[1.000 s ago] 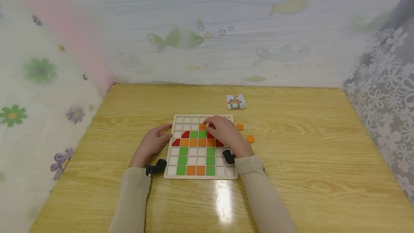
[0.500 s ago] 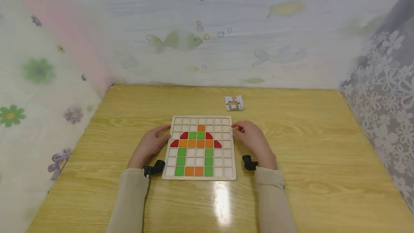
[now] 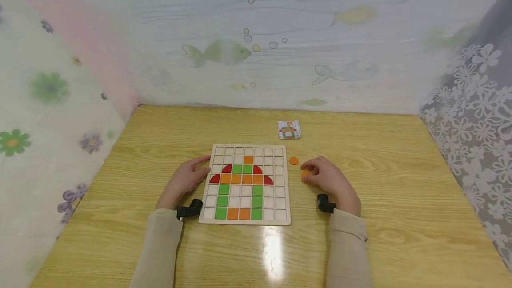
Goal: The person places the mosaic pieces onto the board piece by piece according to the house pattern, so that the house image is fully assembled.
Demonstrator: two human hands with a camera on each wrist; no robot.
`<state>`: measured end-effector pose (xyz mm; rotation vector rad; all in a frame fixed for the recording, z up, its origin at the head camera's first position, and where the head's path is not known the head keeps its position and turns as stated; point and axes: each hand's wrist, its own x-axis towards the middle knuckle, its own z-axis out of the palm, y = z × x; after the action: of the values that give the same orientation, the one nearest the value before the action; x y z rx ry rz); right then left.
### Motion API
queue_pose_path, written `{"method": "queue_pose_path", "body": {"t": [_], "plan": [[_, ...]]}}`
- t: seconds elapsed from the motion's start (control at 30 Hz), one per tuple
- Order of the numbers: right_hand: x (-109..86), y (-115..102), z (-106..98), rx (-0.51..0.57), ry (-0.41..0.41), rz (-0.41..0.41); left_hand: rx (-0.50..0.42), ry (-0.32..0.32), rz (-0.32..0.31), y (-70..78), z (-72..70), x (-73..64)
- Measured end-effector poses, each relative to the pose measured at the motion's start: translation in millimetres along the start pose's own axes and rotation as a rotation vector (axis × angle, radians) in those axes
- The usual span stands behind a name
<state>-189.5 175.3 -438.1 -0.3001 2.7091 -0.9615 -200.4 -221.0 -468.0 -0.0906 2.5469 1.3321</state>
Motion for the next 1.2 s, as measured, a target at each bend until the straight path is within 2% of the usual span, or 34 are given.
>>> {"method": "queue_pose_path", "body": {"t": [0.1,0.47,0.73,0.83,1.0,1.2], "plan": [[-3.3,0.3,-0.5,0.024,-0.038,-0.011,0.003,0.005,-0.003,-0.2,0.2,-2.4],[-4.0,3.0,1.7,0.038,-0.04,-0.021,-0.021,0.015,-0.027,-2.1,4.0,-8.6],[0.5,1.1,8.8,0.136,-0.022,-0.034,0.0,0.023,-0.017,-3.0,7.0,-12.5],[4.2,-5.0,15.0,0.189,0.002,-0.026,0.033,0.028,0.0,-2.8,8.0,-14.1],[12.5,-22.8,27.3,0.27,0.006,-0.036,0.025,0.028,-0.01,-1.5,8.9,-16.9],[19.0,-44.1,35.9,0.235,0.025,-0.049,0.04,0.034,-0.005,0.1,11.0,-18.9]]}}
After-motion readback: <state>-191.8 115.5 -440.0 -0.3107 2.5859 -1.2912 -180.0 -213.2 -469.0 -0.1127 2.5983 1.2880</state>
